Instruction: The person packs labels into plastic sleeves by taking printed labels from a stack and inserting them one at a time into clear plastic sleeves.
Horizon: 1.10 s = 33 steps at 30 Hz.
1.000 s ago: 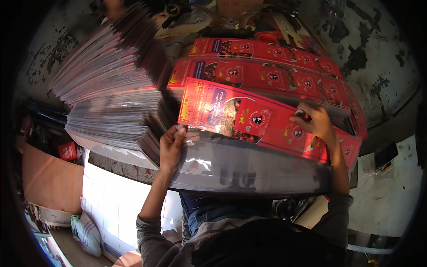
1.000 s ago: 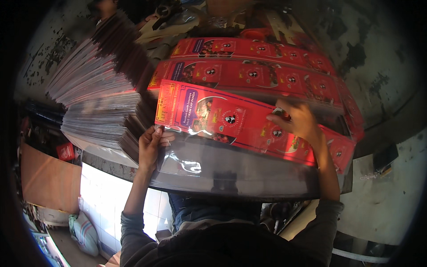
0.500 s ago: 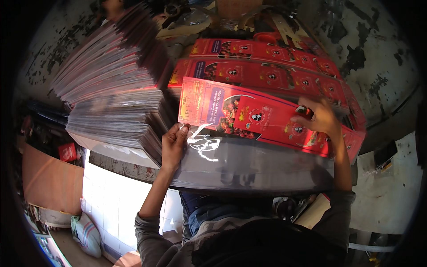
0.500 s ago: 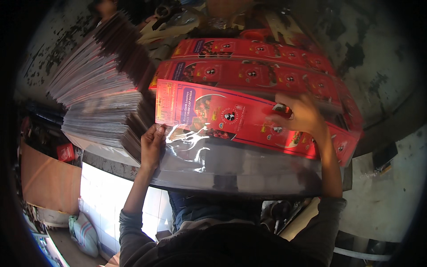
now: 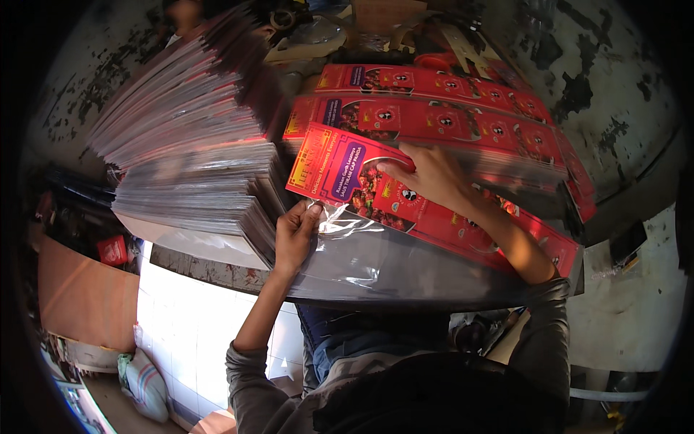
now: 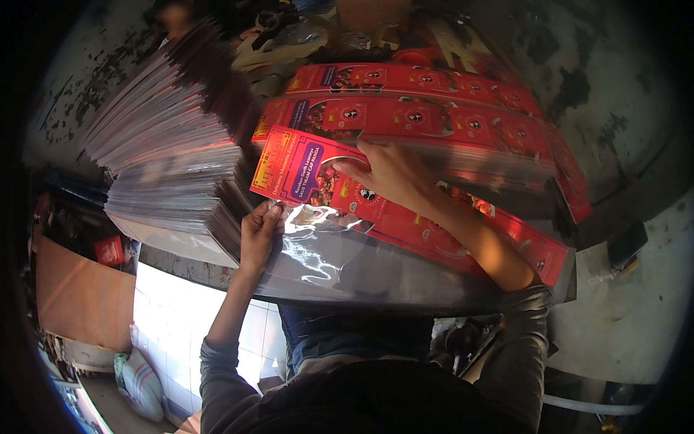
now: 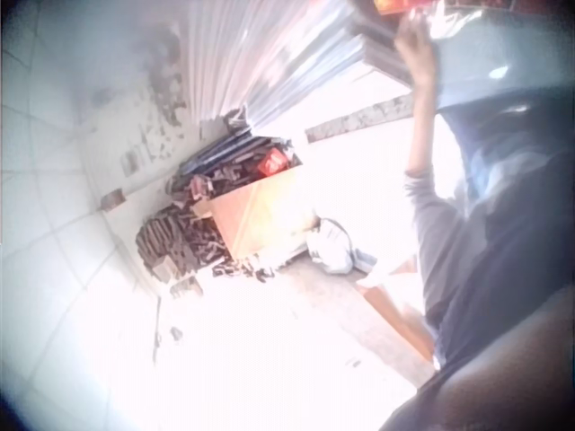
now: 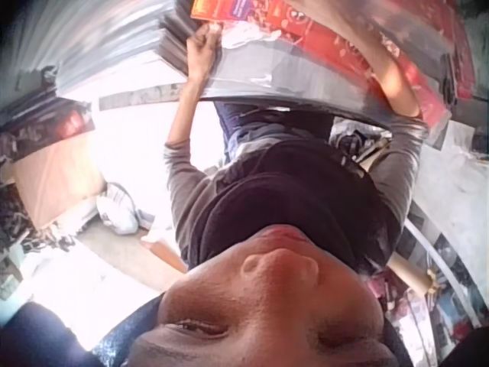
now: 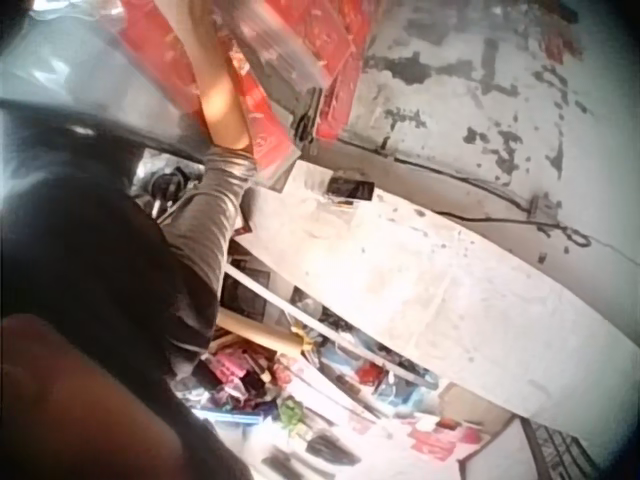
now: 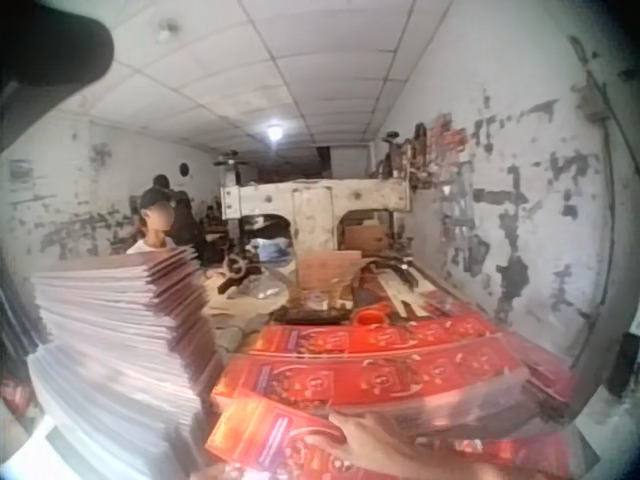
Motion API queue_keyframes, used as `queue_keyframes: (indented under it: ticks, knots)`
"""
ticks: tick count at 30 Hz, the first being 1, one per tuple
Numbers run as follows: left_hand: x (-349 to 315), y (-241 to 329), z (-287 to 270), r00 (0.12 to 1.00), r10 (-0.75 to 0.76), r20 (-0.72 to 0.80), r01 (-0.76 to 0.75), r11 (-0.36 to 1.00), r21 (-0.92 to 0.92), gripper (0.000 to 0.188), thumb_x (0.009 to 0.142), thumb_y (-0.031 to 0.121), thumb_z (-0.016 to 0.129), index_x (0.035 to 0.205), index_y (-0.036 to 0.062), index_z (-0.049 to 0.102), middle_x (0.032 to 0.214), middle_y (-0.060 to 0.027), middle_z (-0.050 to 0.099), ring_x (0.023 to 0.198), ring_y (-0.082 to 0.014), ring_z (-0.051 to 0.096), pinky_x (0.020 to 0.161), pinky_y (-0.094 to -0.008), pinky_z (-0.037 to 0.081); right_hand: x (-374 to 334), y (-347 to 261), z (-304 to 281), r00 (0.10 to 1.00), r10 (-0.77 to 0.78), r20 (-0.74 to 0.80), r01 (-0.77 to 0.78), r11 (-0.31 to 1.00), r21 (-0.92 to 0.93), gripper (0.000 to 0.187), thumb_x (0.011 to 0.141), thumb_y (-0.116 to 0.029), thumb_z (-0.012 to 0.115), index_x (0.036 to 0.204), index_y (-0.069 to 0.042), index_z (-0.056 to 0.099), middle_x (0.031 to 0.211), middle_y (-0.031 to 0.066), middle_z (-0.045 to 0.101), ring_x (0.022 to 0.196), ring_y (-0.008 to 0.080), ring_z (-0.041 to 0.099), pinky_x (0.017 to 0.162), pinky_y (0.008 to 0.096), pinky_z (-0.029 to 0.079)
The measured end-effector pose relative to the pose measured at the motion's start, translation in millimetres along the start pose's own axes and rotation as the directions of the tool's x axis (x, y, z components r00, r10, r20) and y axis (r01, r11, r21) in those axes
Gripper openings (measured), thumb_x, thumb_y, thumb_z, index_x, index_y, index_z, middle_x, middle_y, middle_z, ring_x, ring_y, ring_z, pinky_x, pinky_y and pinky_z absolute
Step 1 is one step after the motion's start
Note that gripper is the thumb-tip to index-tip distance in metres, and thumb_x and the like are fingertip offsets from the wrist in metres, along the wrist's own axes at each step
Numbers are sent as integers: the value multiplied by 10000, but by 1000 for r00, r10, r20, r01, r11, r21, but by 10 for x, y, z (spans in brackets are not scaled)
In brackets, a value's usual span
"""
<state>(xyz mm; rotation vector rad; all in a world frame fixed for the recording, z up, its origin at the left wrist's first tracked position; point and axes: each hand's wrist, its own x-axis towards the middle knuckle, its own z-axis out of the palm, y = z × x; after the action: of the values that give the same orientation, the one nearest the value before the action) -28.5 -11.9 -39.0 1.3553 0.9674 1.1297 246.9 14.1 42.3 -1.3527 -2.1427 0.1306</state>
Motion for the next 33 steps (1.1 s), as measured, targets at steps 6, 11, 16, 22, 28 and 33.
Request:
queue_keyframes:
  ticks: [6,11,16,22,28,33]
  knots:
    - [-23,137,176,999,12,-34,-18,987,-162,250,960,182,529,1008,-47,618,870,-14,638,762,-44,560,697,-179,444,25,94,-168,1000,-8,12,9,996,-85,547,823,-557,592,836,-12,623,537,161,565,521,333,612,515,430,487]
    - [-13,63,104,998,15,-54,-22,989,-147,248,958,182,534,996,-47,622,858,-10,639,761,-37,548,691,-185,441,-41,212,-250,998,-62,-22,58,988,-145,526,801,-562,615,826,-37,638,508,142,554,513,331,604,507,420,486]
    - [14,114,203,993,-11,-114,-2,994,-111,240,956,193,542,957,-27,636,742,43,579,630,-4,410,548,-187,323,-91,221,-220,990,-132,-51,119,970,-211,482,787,-510,657,798,-30,613,553,143,567,527,321,597,497,399,470]
    - [32,18,78,997,5,-80,-16,990,-138,234,958,193,537,942,-21,632,770,26,605,669,-12,472,602,-173,377,-111,134,-141,995,-103,14,103,964,-243,545,814,-587,573,819,-44,617,502,143,552,499,324,598,495,413,494]
    - [27,114,117,991,10,-136,-12,1000,-14,247,965,204,521,933,-16,628,820,2,623,747,-31,502,684,-186,403,-194,230,69,963,-116,244,160,972,-172,478,849,-482,598,886,-7,557,552,146,536,511,316,581,492,430,455]
    - [41,103,19,994,11,-108,21,958,287,316,956,218,525,1116,-51,568,854,-56,639,757,-102,565,709,-207,431,-709,123,-240,961,-268,-63,236,920,-312,637,830,-465,615,1258,-18,467,1265,205,393,1029,336,534,801,405,487]
